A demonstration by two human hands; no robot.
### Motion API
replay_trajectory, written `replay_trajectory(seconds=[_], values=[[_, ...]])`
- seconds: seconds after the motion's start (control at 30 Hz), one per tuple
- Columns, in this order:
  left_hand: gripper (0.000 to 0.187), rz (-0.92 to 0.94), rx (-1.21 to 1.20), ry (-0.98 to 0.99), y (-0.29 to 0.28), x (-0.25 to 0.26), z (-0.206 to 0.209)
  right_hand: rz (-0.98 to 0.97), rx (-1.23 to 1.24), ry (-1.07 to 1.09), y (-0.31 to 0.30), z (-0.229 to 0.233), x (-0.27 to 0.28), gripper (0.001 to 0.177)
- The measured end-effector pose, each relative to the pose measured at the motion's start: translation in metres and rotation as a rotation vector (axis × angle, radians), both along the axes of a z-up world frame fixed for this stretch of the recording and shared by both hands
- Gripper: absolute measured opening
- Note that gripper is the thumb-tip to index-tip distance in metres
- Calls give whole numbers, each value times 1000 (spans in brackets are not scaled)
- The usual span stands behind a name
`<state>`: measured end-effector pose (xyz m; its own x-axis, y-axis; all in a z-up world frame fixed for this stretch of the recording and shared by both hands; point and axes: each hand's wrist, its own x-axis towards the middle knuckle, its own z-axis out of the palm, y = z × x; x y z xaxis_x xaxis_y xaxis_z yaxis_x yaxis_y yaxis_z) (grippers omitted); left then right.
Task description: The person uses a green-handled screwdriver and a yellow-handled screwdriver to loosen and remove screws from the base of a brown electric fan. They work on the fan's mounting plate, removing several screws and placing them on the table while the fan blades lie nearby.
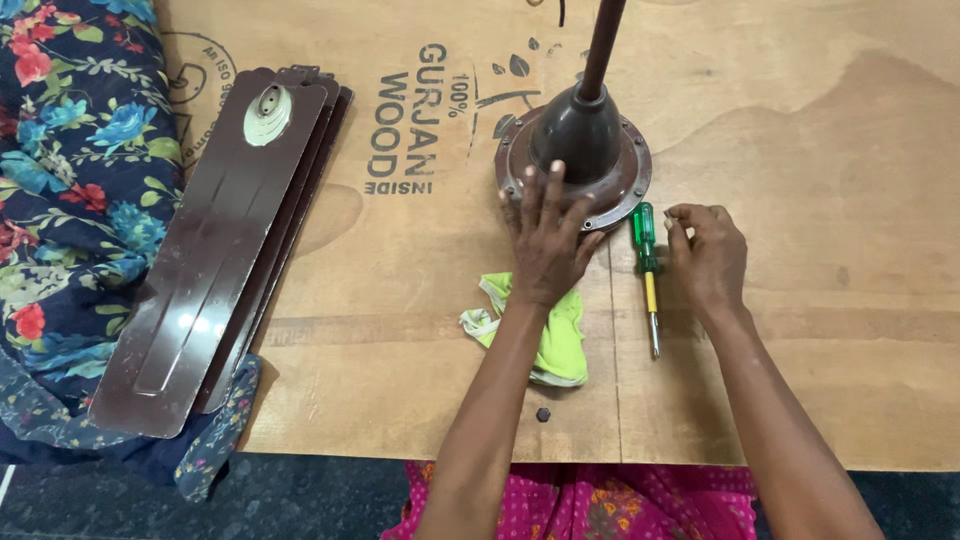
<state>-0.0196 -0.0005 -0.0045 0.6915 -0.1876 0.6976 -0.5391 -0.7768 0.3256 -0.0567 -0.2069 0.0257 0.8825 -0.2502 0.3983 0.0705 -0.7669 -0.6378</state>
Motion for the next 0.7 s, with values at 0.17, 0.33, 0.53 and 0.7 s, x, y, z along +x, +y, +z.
replay_trajectory(seconds=[0.17, 0.33, 0.53, 0.7], values=[[23, -2, 42, -117, 1, -5, 0, -80, -196, 99, -7, -14, 0, 13], [9, 36, 70, -165, -2, -4, 1, -88, -330, 201, -11, -23, 4, 16], [13, -33, -2, -76, 0, -6, 1, -83, -313, 210, -15, -27, 4, 15], [14, -53, -15, -45, 1, -8, 3, -94, -284, 232, -16, -27, 7, 14]])
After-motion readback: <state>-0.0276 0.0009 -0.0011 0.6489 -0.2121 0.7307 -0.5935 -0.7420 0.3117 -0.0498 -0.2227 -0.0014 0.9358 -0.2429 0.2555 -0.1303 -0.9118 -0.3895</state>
